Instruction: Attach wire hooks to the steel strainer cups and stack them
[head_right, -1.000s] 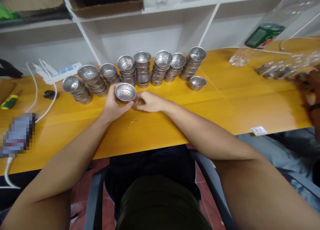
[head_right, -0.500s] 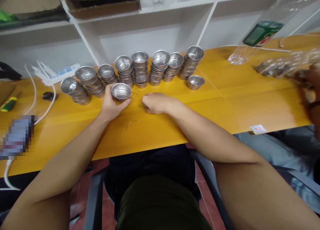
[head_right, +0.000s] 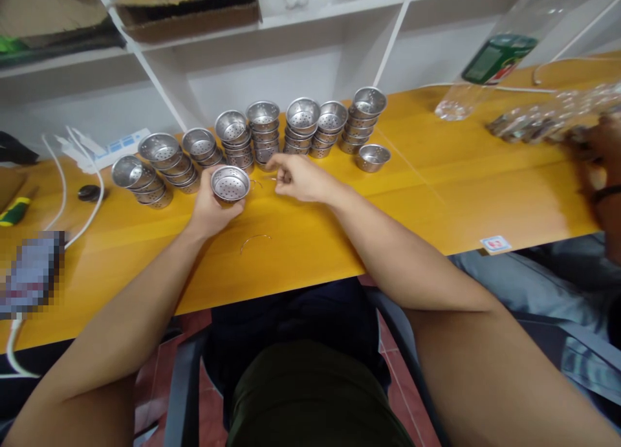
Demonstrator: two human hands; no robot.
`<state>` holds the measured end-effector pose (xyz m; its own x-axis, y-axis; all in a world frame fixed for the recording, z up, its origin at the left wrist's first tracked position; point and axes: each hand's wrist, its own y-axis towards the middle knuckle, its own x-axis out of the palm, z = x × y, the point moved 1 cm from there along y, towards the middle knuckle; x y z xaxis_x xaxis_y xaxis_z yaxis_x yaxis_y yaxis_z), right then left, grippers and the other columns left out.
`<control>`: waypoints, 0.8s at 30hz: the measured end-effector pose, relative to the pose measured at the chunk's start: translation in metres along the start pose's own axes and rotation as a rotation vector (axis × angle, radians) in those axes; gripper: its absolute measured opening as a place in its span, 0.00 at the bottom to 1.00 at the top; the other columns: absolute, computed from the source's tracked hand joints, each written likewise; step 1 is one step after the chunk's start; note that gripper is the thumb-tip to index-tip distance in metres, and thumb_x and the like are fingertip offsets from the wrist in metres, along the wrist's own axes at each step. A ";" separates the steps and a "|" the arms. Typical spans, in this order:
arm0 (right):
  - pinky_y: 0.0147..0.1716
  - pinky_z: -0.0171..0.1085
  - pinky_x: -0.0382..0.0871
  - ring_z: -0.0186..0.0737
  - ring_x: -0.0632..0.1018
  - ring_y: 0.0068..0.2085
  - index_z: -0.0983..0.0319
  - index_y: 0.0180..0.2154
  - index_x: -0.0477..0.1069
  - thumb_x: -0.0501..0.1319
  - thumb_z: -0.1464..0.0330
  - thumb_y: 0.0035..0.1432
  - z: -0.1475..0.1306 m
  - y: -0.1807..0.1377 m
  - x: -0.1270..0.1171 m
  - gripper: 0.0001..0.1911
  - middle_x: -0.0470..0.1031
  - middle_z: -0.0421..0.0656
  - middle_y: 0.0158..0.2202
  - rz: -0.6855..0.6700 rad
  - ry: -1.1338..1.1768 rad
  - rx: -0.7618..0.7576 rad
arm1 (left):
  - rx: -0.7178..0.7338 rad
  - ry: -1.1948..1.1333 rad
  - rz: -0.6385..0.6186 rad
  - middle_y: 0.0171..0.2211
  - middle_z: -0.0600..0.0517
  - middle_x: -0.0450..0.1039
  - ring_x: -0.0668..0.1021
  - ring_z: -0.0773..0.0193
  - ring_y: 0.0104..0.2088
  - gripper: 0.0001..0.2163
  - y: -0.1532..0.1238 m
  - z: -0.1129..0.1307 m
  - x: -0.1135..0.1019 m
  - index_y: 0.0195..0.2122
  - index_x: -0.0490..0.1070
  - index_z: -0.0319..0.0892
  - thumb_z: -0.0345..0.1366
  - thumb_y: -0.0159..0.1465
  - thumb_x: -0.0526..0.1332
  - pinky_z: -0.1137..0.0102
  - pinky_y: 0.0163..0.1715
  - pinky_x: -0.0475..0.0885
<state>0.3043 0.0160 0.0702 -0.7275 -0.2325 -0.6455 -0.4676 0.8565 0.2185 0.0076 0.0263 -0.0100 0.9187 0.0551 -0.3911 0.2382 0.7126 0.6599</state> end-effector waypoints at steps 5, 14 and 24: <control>0.27 0.40 0.70 0.38 0.75 0.26 0.56 0.52 0.79 0.72 0.48 0.80 0.001 0.003 0.007 0.19 0.76 0.39 0.34 0.158 0.330 -0.085 | -0.030 -0.095 -0.060 0.65 0.42 0.79 0.88 0.48 0.62 0.45 -0.003 0.005 0.004 0.74 0.63 0.51 0.58 0.66 0.85 0.54 0.63 0.88; 0.32 0.39 0.67 0.38 0.70 0.31 0.59 0.49 0.82 0.72 0.50 0.81 -0.026 -0.002 0.023 0.19 0.73 0.40 0.32 0.269 0.283 -0.226 | -0.062 -0.183 -0.118 0.62 0.44 0.85 0.91 0.51 0.56 0.49 -0.003 0.025 0.004 0.71 0.69 0.52 0.71 0.61 0.88 0.57 0.57 0.90; 0.33 0.38 0.61 0.37 0.66 0.32 0.61 0.53 0.88 0.72 0.49 0.79 -0.025 -0.005 0.038 0.21 0.73 0.39 0.33 0.240 0.300 -0.218 | -0.025 -0.075 -0.033 0.61 0.44 0.87 0.91 0.47 0.58 0.48 -0.001 0.025 0.003 0.68 0.74 0.49 0.69 0.57 0.91 0.52 0.61 0.89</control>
<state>0.2658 -0.0086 0.0629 -0.9270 -0.1896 -0.3235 -0.3389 0.7929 0.5065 0.0179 0.0084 0.0046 0.9319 -0.0208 -0.3621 0.2614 0.7305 0.6309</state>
